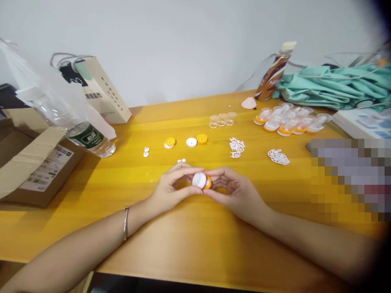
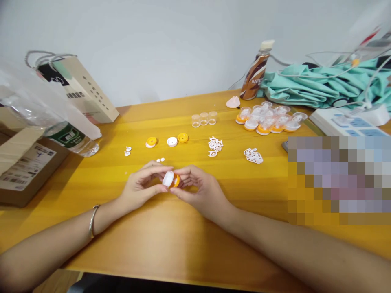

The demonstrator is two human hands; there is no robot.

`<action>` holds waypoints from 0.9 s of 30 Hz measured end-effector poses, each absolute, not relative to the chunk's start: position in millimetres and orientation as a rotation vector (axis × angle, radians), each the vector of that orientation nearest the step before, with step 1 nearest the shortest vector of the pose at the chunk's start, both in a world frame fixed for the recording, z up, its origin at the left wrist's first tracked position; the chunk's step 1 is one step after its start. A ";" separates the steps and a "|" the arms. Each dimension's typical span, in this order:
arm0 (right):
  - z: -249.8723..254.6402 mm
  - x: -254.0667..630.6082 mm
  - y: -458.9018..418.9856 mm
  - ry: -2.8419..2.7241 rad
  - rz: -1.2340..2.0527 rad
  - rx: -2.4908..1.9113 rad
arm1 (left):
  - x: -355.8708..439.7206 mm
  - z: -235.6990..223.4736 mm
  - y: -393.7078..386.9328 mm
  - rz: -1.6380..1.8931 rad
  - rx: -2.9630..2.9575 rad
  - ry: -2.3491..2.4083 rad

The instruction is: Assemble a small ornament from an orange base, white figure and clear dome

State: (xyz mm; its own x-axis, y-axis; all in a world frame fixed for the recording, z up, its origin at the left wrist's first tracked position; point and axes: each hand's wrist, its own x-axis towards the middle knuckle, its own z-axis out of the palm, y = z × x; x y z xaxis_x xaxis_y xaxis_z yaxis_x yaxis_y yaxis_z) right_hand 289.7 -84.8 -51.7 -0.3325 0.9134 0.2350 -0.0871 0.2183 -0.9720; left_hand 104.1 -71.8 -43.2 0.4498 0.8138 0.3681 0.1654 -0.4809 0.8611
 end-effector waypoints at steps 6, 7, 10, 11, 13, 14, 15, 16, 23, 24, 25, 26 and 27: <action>-55.0 288.6 -84.5 -1.459 1.391 -0.840 | 105.0 -44.5 -72.5 1.074 1.940 0.876; -55.5 288.6 -84.5 -1.449 1.400 -0.840 | 105.1 -44.5 -72.7 1.073 1.942 0.886; -56.8 288.7 -84.6 -1.427 1.416 -0.841 | 105.7 -44.1 -73.3 1.067 1.947 0.914; -57.1 288.7 -84.5 -1.428 1.419 -0.839 | 105.9 -44.1 -73.4 1.066 1.946 0.921; -57.5 289.0 -84.4 -1.436 1.422 -0.834 | 106.3 -44.2 -73.7 1.064 1.943 0.928; -57.7 289.1 -84.4 -1.442 1.422 -0.832 | 106.3 -44.4 -73.7 1.060 1.943 0.932; -57.9 289.3 -84.4 -1.449 1.419 -0.831 | 106.3 -44.5 -73.8 1.056 1.945 0.937; -58.0 289.5 -84.4 -1.455 1.414 -0.829 | 106.3 -44.6 -73.9 1.051 1.951 0.942; -56.0 290.2 -85.6 -1.468 1.379 -0.874 | 105.0 -44.1 -74.1 1.050 2.045 0.900; -55.7 290.1 -85.5 -1.461 1.382 -0.879 | 104.9 -44.1 -73.9 1.052 2.057 0.882; -55.5 290.1 -85.4 -1.455 1.388 -0.883 | 104.8 -44.2 -73.6 1.058 2.067 0.863; -55.4 289.9 -85.3 -1.450 1.397 -0.888 | 104.8 -44.4 -73.2 1.065 2.077 0.845; -55.5 289.8 -85.1 -1.446 1.408 -0.892 | 104.7 -44.7 -72.9 1.072 2.086 0.826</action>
State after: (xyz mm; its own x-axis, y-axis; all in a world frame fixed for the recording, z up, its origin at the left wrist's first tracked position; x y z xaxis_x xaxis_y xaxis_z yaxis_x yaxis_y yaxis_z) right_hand 289.8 -85.1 -55.5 -0.3334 0.9356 0.1159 -0.0912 0.0903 -0.9917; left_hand 104.7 -72.9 -44.7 0.4690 0.7622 0.4461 0.2373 -0.5953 0.7677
